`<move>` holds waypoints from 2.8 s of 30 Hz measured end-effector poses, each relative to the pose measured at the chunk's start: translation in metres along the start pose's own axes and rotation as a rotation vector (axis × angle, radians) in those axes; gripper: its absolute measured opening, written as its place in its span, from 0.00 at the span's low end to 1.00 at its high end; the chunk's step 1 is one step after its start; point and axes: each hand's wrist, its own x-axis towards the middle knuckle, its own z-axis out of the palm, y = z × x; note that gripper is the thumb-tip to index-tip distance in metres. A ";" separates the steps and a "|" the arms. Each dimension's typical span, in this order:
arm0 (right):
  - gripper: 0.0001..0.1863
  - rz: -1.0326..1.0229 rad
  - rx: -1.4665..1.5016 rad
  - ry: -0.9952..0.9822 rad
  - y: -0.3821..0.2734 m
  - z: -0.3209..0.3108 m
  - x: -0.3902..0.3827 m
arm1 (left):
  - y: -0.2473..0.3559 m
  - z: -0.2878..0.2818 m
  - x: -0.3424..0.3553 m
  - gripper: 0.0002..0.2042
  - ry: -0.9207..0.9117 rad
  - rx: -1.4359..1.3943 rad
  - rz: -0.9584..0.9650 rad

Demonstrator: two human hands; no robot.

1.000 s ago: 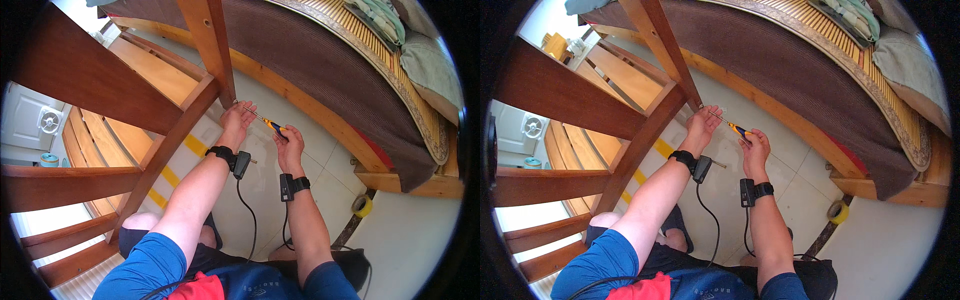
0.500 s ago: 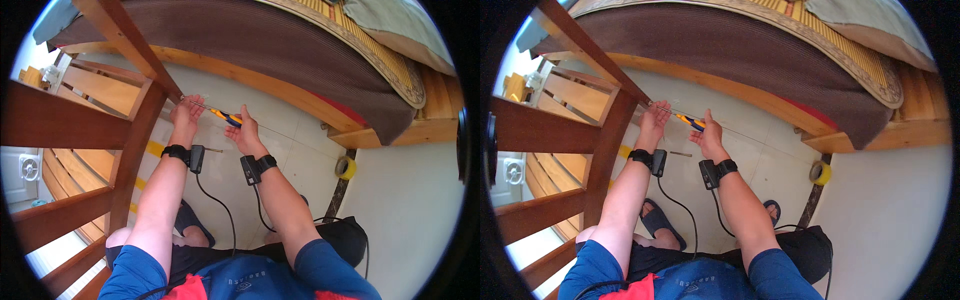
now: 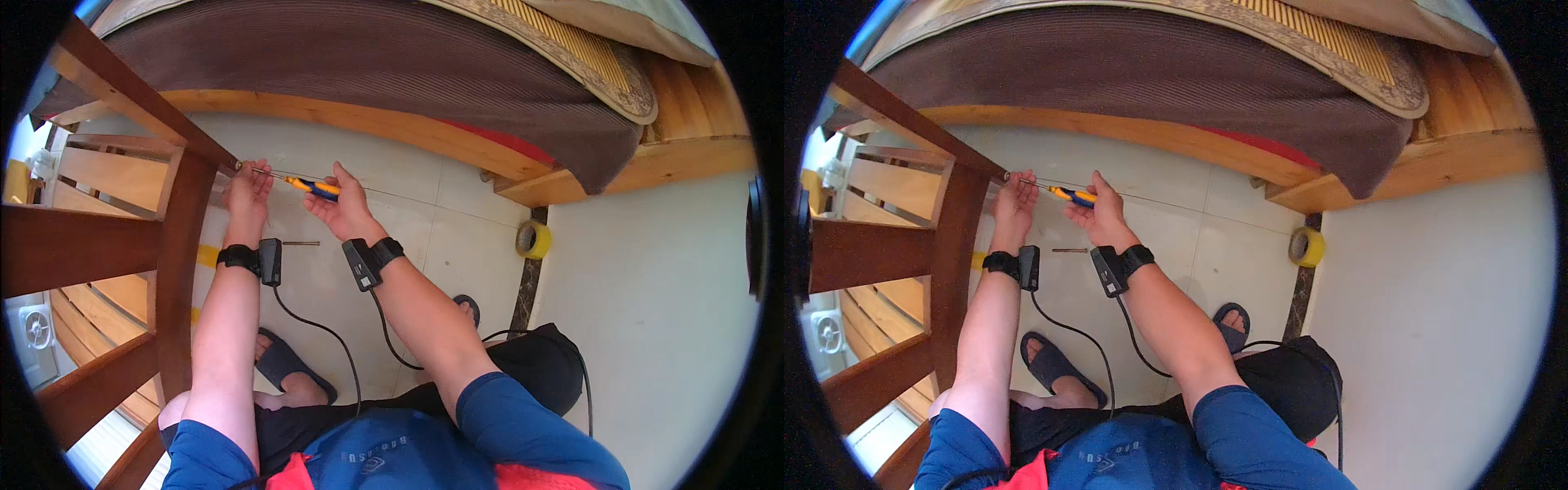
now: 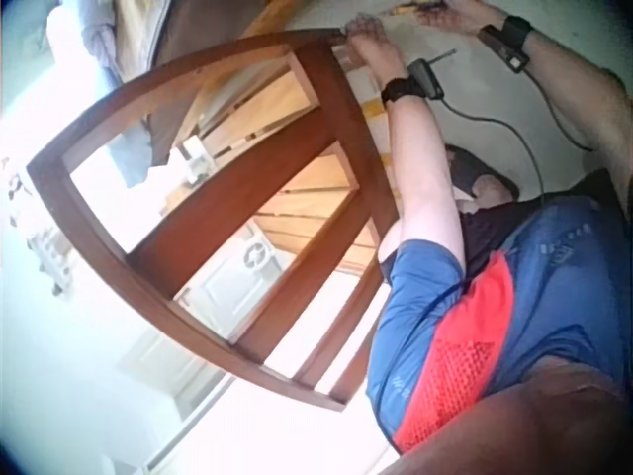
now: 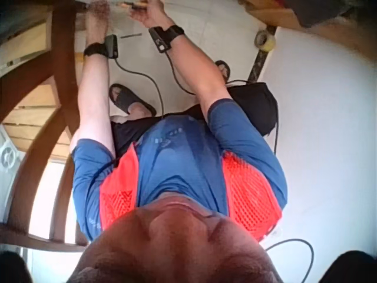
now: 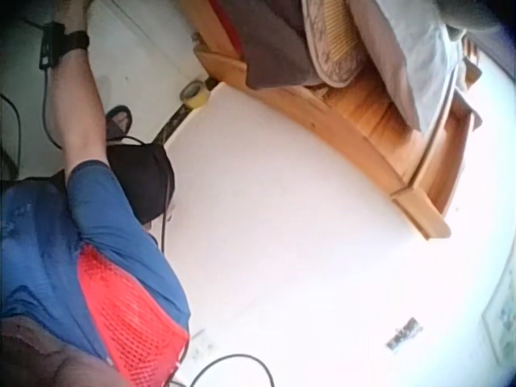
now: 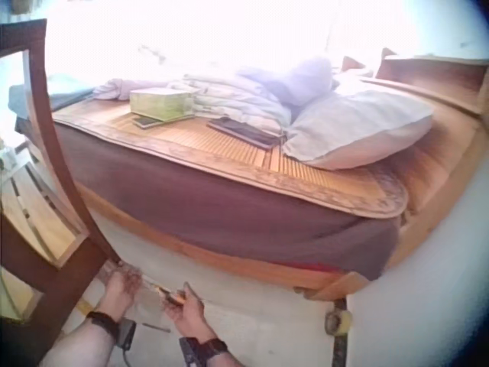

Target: Using a screwdriver to remove screws from a wooden furniture frame.

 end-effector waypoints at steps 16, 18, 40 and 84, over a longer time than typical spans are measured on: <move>0.15 -0.036 -0.413 0.054 -0.010 0.010 -0.014 | 0.015 -0.003 0.010 0.14 0.091 -0.080 -0.163; 0.15 0.069 -0.342 0.058 -0.017 0.013 -0.022 | 0.015 -0.004 0.011 0.13 0.112 -0.069 -0.140; 0.18 -0.296 -0.472 0.083 0.004 0.006 -0.018 | 0.005 0.019 -0.022 0.10 -0.040 -0.335 -0.141; 0.14 0.040 -0.349 0.071 0.011 -0.020 0.006 | -0.016 0.022 -0.046 0.10 0.107 0.044 -0.122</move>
